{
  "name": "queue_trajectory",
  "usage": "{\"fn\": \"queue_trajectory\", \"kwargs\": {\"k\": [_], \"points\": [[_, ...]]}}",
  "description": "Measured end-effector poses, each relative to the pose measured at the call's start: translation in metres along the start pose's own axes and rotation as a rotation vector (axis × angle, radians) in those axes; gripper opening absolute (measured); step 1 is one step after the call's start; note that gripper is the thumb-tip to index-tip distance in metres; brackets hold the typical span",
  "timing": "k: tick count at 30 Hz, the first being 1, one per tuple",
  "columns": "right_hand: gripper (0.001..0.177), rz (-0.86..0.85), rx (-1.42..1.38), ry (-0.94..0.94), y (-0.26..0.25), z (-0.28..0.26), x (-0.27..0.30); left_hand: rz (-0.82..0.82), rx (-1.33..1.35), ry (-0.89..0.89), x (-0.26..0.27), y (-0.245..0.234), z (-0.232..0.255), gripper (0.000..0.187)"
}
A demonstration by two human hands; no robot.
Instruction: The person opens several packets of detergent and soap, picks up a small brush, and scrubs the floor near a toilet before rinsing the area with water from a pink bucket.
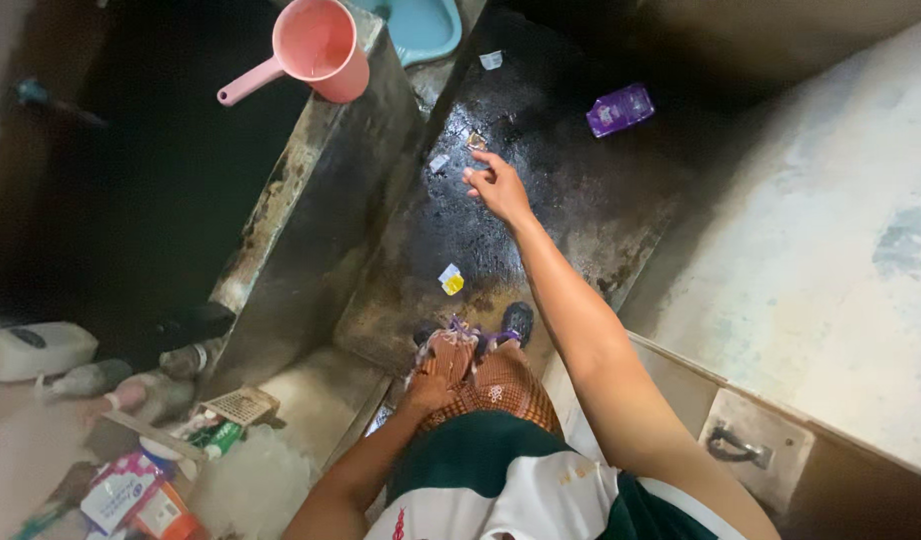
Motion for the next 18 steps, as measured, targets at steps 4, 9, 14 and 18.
{"fn": "queue_trajectory", "kwargs": {"k": [4,9,14,18], "points": [[0.048,-0.052,-0.028,0.034,0.004,0.009,0.003,0.024,0.192,-0.075,0.011,0.007,0.014,0.049],[0.043,-0.098,0.045,0.034,-0.033,0.031,0.016,-0.294,0.348,-0.205,0.016,0.046,0.008,0.034],[0.042,-0.040,0.165,0.229,-0.075,0.084,0.037,-0.379,0.468,-0.158,0.021,0.071,0.023,0.032],[0.045,-0.005,0.283,0.284,-0.082,0.117,0.040,-0.430,0.448,-0.176,0.016,0.089,0.011,0.029]]}}
Point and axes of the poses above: each hand's wrist, its own x-axis away from the middle knuckle, its own y-axis out of the palm, z = x × y, the point moved 8 cm from there along -x, towards the middle knuckle, and after that the axes turned 14 degrees about -y, right-handed, at the moved point
